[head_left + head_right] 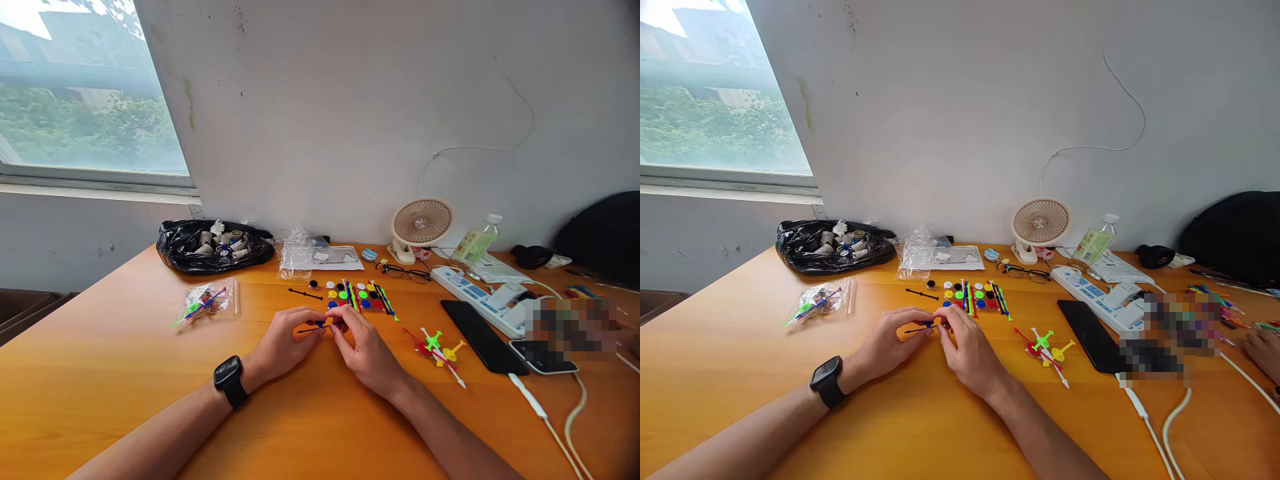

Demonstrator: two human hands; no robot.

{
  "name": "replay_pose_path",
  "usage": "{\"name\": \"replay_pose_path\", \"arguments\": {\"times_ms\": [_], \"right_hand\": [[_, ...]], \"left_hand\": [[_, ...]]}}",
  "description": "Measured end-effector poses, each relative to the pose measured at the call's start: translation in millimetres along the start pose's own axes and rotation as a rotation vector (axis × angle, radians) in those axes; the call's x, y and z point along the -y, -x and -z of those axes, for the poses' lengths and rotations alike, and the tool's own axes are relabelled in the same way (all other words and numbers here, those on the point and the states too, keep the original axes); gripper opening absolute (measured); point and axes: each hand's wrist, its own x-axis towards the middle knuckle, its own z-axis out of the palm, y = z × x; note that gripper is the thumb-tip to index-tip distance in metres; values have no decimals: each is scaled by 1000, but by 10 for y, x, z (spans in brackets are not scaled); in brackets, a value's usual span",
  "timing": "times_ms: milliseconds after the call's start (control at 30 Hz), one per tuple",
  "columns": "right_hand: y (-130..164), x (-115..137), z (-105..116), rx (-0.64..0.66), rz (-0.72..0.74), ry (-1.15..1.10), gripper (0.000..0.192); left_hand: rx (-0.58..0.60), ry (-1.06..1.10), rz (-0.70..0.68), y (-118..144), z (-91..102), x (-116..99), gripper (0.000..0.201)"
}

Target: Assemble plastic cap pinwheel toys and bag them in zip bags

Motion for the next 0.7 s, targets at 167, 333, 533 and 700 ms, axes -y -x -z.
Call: {"name": "replay_pose_path", "arguments": {"times_ms": [167, 333, 533, 700], "right_hand": [[4, 6, 0, -14, 13, 18, 25], [5, 28, 14, -5, 18, 4, 26], [-23, 38, 54, -59, -26, -67, 23], [-44, -48, 53, -89, -73, -171, 17]], "left_hand": [[6, -58, -9, 11, 14, 1, 17], [48, -70, -23, 1, 19, -40, 14], [93, 184, 77, -3, 26, -97, 22], [176, 558, 254, -22, 7, -14, 32]]}}
